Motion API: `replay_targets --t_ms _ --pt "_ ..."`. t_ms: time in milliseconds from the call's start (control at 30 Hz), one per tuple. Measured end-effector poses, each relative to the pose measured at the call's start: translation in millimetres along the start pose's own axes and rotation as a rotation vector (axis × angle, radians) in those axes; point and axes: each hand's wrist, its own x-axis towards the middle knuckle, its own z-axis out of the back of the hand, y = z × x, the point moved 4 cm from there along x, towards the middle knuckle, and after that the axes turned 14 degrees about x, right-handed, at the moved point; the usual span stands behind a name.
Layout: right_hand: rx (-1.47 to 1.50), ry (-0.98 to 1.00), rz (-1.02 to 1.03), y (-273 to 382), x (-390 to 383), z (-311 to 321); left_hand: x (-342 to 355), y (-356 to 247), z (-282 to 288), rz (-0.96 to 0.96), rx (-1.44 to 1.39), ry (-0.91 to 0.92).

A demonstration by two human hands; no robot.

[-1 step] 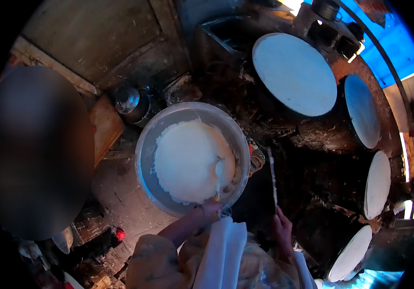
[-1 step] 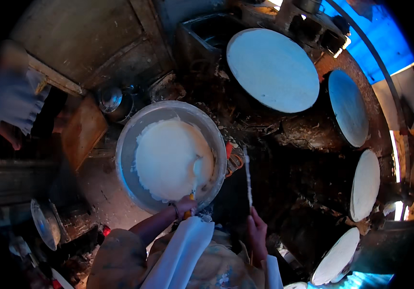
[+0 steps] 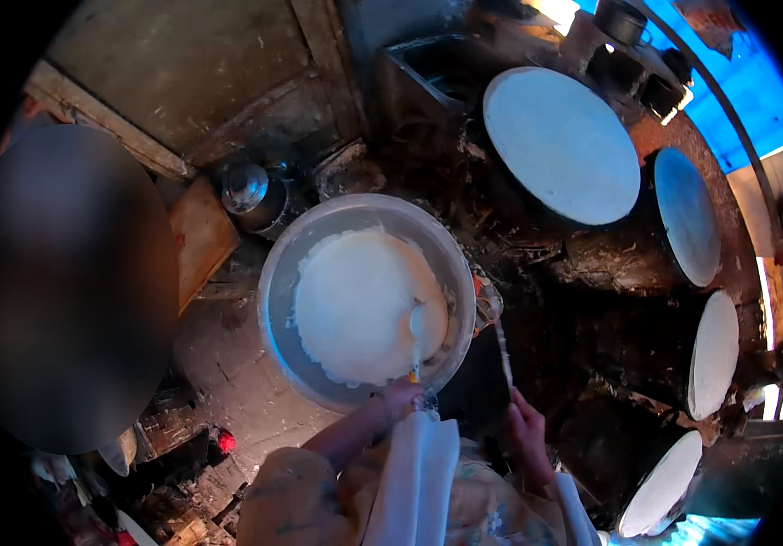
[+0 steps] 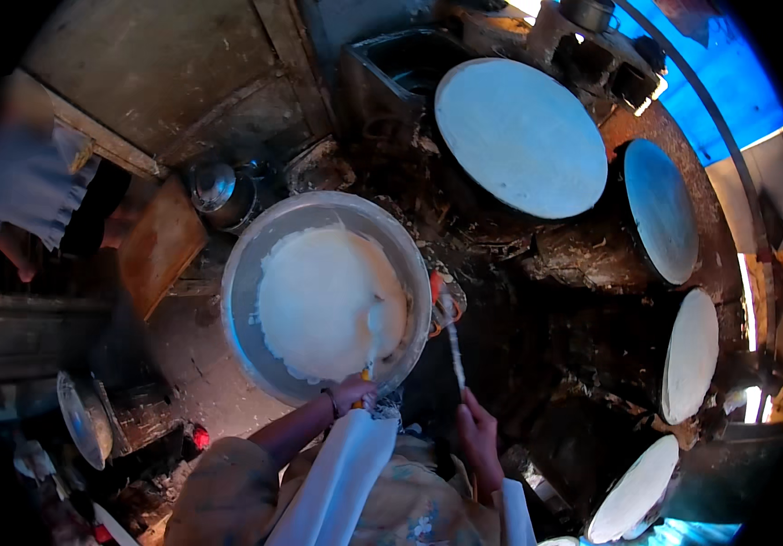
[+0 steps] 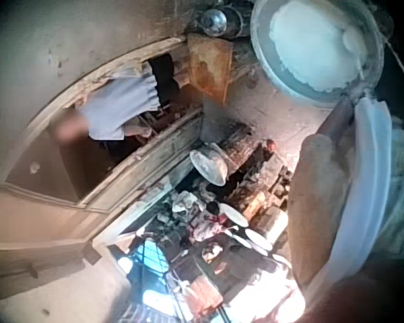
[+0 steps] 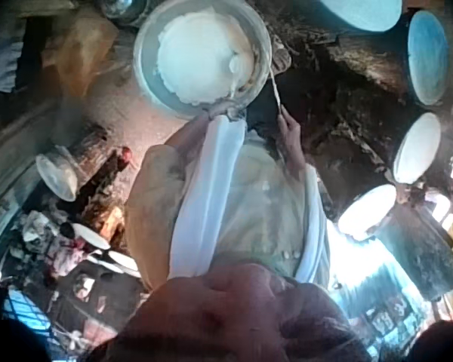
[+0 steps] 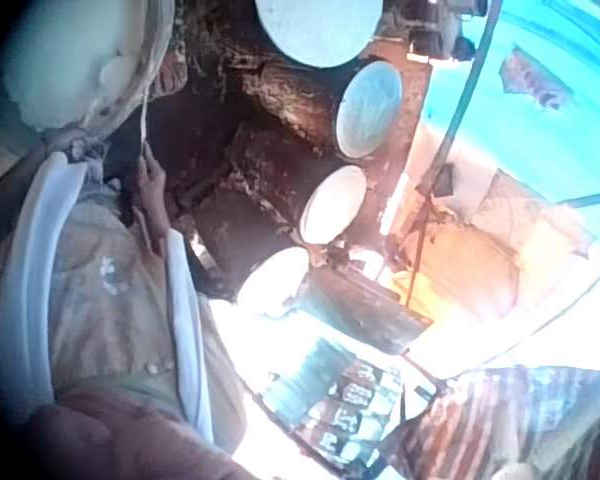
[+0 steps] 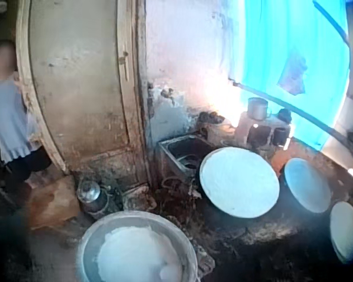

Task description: The person prepares thin crepes by pouring batter from a ladle onto multiple hot circular griddles, spreading the batter into thin layers with a wooden stick, and flipping the cooked crepes by hand.

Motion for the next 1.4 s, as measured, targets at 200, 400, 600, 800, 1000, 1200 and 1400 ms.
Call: replay_targets --t_ms 200,400,600,800,1000,1200,1400 --pt "0.011 0.25 -0.227 3.8 23.6 -36.1 -91.7 -17.4 -78.1 -0.281 -0.513 0.444" --pt "0.177 0.439 -0.224 102.9 -17.5 -24.4 -167.2 -11.0 -137.5 -0.636 -0.306 0.436" --pt "0.086 0.591 0.436 156.4 -12.0 -29.5 -251.8 -15.3 -190.7 -0.973 0.016 0.16" --pt "0.045 0.616 0.699 238.6 -44.5 -36.2 -323.6 -27.1 -201.1 -1.25 0.207 0.093" --pt "0.077 0.44 0.942 224.2 -16.5 -68.5 -297.8 -52.8 -154.1 -0.958 -0.335 0.363" --pt "0.077 0.407 0.773 210.6 19.8 -73.0 -305.9 -41.4 -153.4 -1.015 -0.033 0.097" --pt "-0.234 0.458 0.79 216.7 33.0 -72.5 -277.3 -69.6 -134.0 -0.773 -0.151 0.165"
